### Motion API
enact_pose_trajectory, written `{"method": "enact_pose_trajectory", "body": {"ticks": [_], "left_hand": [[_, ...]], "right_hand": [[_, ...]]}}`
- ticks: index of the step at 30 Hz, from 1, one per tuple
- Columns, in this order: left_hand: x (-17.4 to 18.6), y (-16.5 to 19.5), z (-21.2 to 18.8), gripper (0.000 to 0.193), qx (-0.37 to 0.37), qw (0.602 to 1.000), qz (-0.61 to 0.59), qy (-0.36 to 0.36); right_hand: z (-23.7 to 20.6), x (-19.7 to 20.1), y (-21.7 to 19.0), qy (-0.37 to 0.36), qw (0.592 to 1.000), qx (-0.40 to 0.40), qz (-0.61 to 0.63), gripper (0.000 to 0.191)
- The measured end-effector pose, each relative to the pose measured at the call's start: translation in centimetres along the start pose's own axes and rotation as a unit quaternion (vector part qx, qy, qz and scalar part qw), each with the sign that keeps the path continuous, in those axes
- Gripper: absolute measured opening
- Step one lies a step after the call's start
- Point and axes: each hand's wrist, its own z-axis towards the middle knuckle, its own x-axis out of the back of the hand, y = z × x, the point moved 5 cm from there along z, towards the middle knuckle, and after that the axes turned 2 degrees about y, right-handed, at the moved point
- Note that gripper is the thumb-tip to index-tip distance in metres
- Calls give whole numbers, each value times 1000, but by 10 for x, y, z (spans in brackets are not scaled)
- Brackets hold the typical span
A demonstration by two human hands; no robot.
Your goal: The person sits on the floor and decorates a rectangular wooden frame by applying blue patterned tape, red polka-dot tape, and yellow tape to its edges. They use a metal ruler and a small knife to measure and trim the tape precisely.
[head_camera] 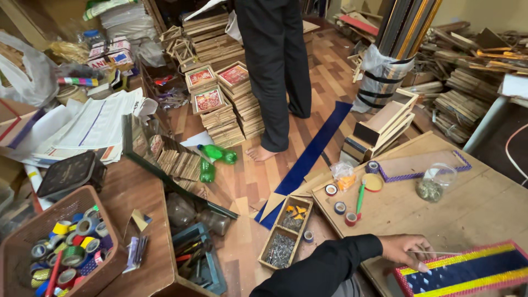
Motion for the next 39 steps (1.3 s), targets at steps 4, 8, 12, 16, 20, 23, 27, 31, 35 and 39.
{"method": "enact_pose_trajectory", "body": {"ticks": [4,8,12,16,20,23,27,31,35,39], "left_hand": [[21,-13,3,57,-38,987,149,47],[7,-36,-16,34,-39,976,55,207],[-73,-51,-100,25,115,919,-249,282],[-118,-3,-129,38,139,830,-499,207],[-116,37,-122,37,132,891,-344,266],[-110,43,-125,28,115,928,-187,302],[-105,28,-132,18,84,936,-111,323],[-88,13,-117,18,88,934,-156,308],[-55,28,-102,16,-1,897,218,383],[-51,26,-94,17,12,885,243,396]], "right_hand": [[-21,8,14,7,1000,3,10,37],[-44,36,46,38,998,25,34,36],[-75,68,69,88,995,34,21,35],[-79,63,51,32,990,126,51,32],[-84,54,15,1,965,227,-128,25],[-84,51,2,-3,924,281,-258,24],[-80,49,3,-16,899,327,-293,24],[-73,44,4,-57,845,380,-371,19],[-55,47,11,-46,843,297,-446,20],[-50,45,11,-45,824,339,-452,24]]}}
